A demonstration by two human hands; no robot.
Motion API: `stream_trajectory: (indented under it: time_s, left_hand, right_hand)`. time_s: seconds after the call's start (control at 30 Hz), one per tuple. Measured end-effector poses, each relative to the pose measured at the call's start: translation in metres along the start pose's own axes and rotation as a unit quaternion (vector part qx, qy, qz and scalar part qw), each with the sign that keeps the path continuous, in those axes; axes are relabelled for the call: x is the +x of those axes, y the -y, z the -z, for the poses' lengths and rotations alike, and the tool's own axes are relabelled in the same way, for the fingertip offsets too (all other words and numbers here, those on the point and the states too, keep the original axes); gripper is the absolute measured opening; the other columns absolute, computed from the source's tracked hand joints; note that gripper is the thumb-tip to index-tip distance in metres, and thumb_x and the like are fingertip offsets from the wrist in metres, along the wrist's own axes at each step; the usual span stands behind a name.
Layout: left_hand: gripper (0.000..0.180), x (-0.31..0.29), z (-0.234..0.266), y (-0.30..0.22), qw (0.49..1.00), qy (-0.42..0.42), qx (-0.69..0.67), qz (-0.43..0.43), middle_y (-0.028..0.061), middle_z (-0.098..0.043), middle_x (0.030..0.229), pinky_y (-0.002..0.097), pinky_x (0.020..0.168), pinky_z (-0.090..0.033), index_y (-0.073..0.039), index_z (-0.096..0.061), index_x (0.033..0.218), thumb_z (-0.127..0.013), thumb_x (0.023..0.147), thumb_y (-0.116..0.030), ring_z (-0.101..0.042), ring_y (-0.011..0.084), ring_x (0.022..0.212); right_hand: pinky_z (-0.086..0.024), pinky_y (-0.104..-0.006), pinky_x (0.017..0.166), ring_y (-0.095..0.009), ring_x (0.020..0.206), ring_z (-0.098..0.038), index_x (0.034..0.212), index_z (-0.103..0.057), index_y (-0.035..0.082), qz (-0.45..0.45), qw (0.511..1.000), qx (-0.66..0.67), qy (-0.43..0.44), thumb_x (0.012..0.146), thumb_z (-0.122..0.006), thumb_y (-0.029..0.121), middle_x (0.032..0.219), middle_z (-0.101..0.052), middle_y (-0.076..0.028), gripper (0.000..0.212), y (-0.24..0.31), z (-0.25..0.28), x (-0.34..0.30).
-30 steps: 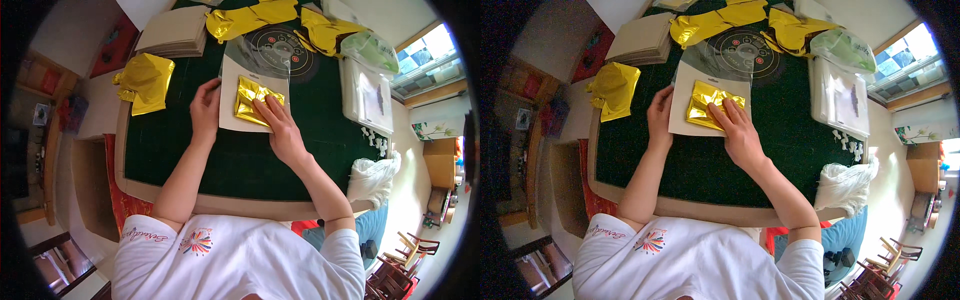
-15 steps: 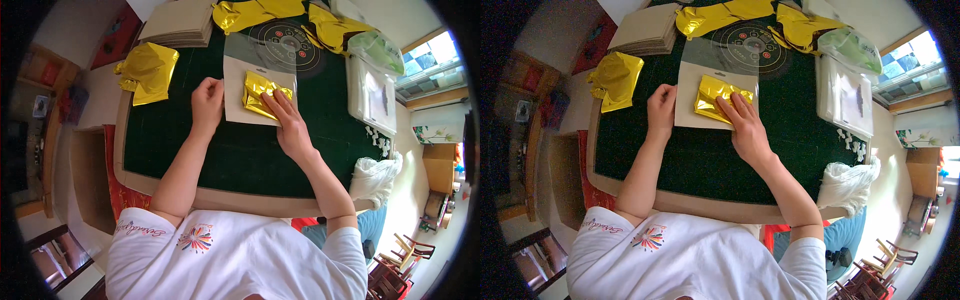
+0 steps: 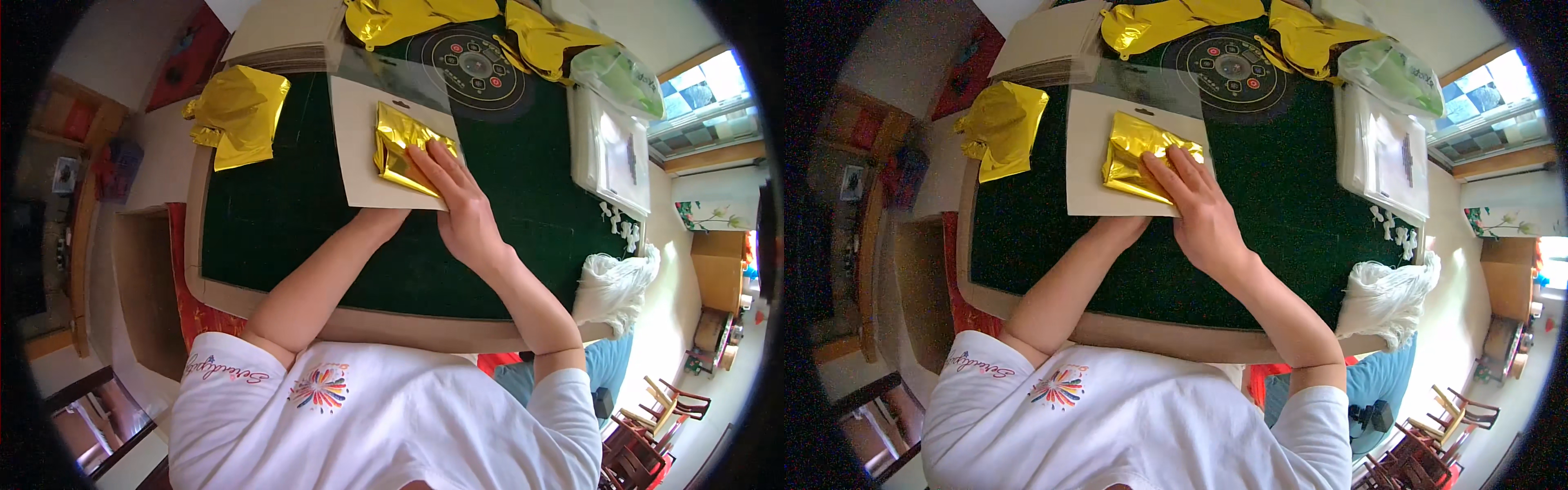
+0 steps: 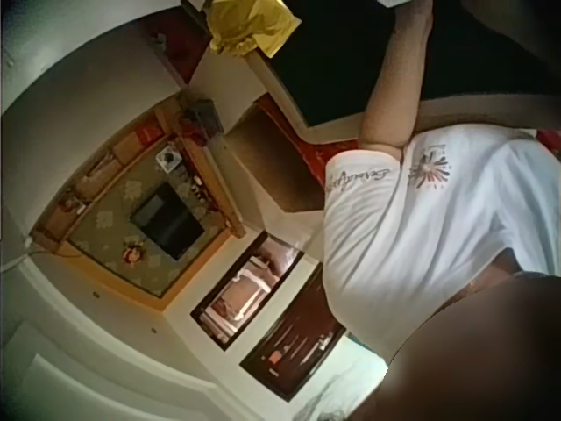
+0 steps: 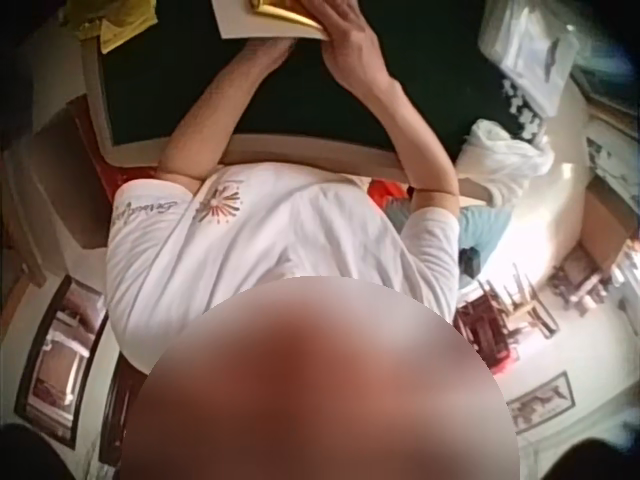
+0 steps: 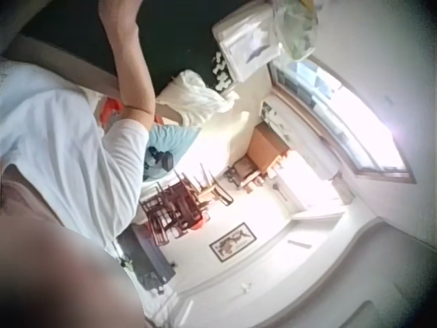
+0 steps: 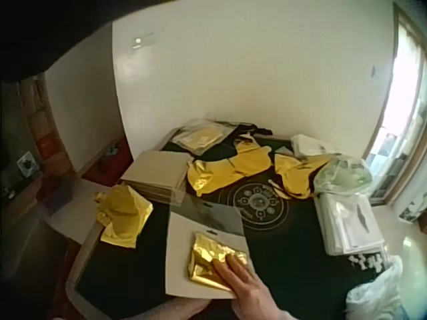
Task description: The person folds a gold foil balloon by hand, places it onto a cardboard backing, and slides both into a plastic sleeve. After sealing the sleeve and placing it into a box, the person picks up a second gold foil balloon and unfolds it on the table.
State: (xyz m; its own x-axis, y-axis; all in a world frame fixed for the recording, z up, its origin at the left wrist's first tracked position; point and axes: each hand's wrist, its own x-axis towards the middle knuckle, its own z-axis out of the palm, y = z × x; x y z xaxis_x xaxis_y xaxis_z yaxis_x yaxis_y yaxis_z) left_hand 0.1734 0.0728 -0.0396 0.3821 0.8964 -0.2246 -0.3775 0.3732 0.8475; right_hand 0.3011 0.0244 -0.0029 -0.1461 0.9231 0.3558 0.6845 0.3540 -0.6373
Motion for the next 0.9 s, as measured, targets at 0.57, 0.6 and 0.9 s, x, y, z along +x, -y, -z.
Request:
stream_trajectory:
  time_s: [0.57, 0.6, 0.9]
  left_hand:
    - [0.028, -0.056, 0.022, -0.048, 0.912, 0.163, 0.364, 0.093, 0.0135, -0.069, 0.097, 0.0307, 0.077, -0.056, 0.003, -0.061, 0.118, -0.053, 0.097, -0.014, -0.069, 0.0192, 0.089]
    - [0.030, -0.056, 0.034, -0.056, 0.926, 0.103, 0.356, 0.071, 0.0136, -0.069, 0.098, 0.0309, 0.077, -0.056, 0.003, -0.060, 0.121, -0.054, 0.097, -0.013, -0.069, 0.0195, 0.089]
    - [0.064, -0.050, 0.041, -0.045, 0.985, -0.002, 0.169, 0.043, 0.0145, -0.047, 0.139, 0.0342, 0.105, -0.042, -0.005, -0.034, 0.143, -0.066, 0.088, -0.004, -0.050, 0.0216, 0.126]
  right_hand:
    - [-0.032, -0.0454, 0.111, -0.039, 0.130, -0.042, 0.139, -0.048, 0.016, 0.015, 0.973, -0.226, 0.045, 0.073, -0.056, -0.009, 0.140, -0.045, -0.022, 0.071, -0.051, 0.010, -0.002]
    - [-0.031, -0.0456, 0.111, -0.039, 0.131, -0.042, 0.140, -0.047, 0.016, 0.019, 0.971, -0.235, 0.048, 0.073, -0.055, -0.010, 0.140, -0.044, -0.022, 0.072, -0.050, 0.009, -0.001]
    - [-0.034, -0.0446, 0.111, -0.039, 0.132, -0.041, 0.140, -0.047, 0.013, 0.010, 0.994, -0.107, 0.030, 0.071, -0.050, -0.017, 0.140, -0.044, -0.022, 0.076, 0.022, -0.003, -0.001]
